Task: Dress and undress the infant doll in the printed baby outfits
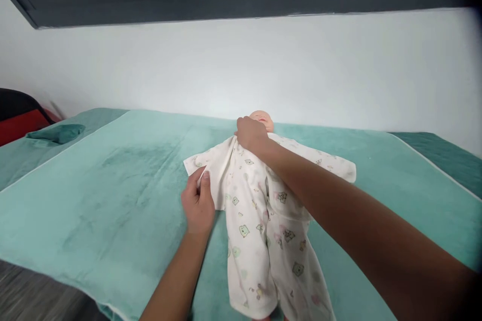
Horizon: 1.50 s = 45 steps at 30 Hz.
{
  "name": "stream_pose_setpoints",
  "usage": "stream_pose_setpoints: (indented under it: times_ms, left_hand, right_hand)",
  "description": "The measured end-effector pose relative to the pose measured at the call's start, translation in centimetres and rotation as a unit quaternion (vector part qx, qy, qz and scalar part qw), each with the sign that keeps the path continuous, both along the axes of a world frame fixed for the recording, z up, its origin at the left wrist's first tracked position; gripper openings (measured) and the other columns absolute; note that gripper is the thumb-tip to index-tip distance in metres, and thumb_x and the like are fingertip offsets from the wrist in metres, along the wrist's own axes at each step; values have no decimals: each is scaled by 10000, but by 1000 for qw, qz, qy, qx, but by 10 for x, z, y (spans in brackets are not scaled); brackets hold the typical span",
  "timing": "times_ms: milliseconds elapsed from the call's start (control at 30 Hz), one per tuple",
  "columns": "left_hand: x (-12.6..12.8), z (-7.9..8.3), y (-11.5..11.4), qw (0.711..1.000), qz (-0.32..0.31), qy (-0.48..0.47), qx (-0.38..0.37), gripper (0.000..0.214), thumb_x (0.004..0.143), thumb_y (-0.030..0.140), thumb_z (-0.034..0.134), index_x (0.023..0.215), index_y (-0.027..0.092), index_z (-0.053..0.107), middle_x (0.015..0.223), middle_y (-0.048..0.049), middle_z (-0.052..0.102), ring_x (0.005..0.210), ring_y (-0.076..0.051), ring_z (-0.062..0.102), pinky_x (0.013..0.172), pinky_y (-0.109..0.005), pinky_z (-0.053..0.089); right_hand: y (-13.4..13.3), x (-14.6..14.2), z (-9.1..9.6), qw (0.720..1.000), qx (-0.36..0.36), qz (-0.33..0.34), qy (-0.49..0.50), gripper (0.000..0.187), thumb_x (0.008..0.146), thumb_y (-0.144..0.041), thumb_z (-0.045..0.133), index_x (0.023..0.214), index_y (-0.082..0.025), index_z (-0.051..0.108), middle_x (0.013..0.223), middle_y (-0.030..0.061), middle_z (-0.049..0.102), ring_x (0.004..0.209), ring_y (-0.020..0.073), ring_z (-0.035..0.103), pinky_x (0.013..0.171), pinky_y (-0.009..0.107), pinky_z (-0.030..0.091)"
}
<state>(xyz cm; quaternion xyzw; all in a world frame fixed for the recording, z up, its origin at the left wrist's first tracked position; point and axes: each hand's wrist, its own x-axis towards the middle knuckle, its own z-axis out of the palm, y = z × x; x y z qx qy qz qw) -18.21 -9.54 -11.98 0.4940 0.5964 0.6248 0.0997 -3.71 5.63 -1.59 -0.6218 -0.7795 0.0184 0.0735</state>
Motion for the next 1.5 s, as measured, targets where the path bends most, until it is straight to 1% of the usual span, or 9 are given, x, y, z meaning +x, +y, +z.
stream_pose_setpoints:
  times_ms: [233,433,667,800,900,1033,1200,1367,1500]
  left_hand:
    - [31,44,-10,994,-103,32,30,284,935,406,569,1085,235,740,986,-15,761,780,-151,669,695,-263,514]
    - [52,91,-14,980,-189,47,28,276,953,392,549,1108,265,740,1040,4,761,785,-145,668,707,-262,510]
    - [56,81,-21,919,-284,270,41,244,971,281,512,1113,279,710,1014,-6,778,807,-184,708,703,-315,472]
    - [57,65,-31,834,-362,414,42,270,964,189,472,1129,234,681,842,-25,760,698,-169,672,656,-332,409]
    - [56,66,-38,809,-400,431,15,255,957,263,510,1149,215,671,774,-26,728,678,-176,647,653,-341,401]
    - [48,77,-26,852,-428,300,-36,283,962,348,517,1187,267,669,845,-13,743,691,-158,645,679,-310,463]
    - [52,80,43,970,-189,133,-72,269,936,321,504,1092,241,709,945,-29,730,805,-185,646,769,-315,502]
    - [75,86,100,955,-208,191,-92,200,845,234,560,877,213,756,899,-57,721,810,-210,639,777,-337,480]
    - [91,92,116,943,-254,195,-91,158,810,255,608,746,226,750,725,-49,700,646,-194,597,633,-321,434]
  right_hand:
    - [-11,8,-1,995,77,58,7,324,873,-79,511,1159,-178,625,1205,155,631,1090,280,592,856,374,460]
    - [-31,52,7,913,51,355,196,374,830,-85,494,1114,-234,685,1217,45,663,1140,217,543,974,350,404]
    - [-56,79,-13,925,189,87,319,184,843,-171,512,897,-236,675,1025,41,688,1017,226,543,877,332,422]
    - [-61,91,-20,926,215,80,300,206,816,-127,511,870,-237,676,989,41,673,1003,233,517,872,344,406]
    - [-62,96,-19,925,186,67,324,171,813,-158,543,916,-236,656,1033,39,656,1002,228,531,847,343,408]
    - [-62,94,-17,914,141,-47,378,238,834,-402,615,977,-218,567,997,52,638,847,208,555,729,329,410]
    - [-63,84,-15,947,54,-81,307,343,800,-534,625,845,-217,502,897,63,628,762,210,546,669,321,378]
    - [-57,84,-14,953,74,-76,284,154,826,-321,531,709,-228,496,706,26,597,639,181,489,599,307,327]
    - [-48,95,-20,872,41,-89,479,178,788,-349,588,670,-217,585,653,0,601,592,157,484,560,292,355]
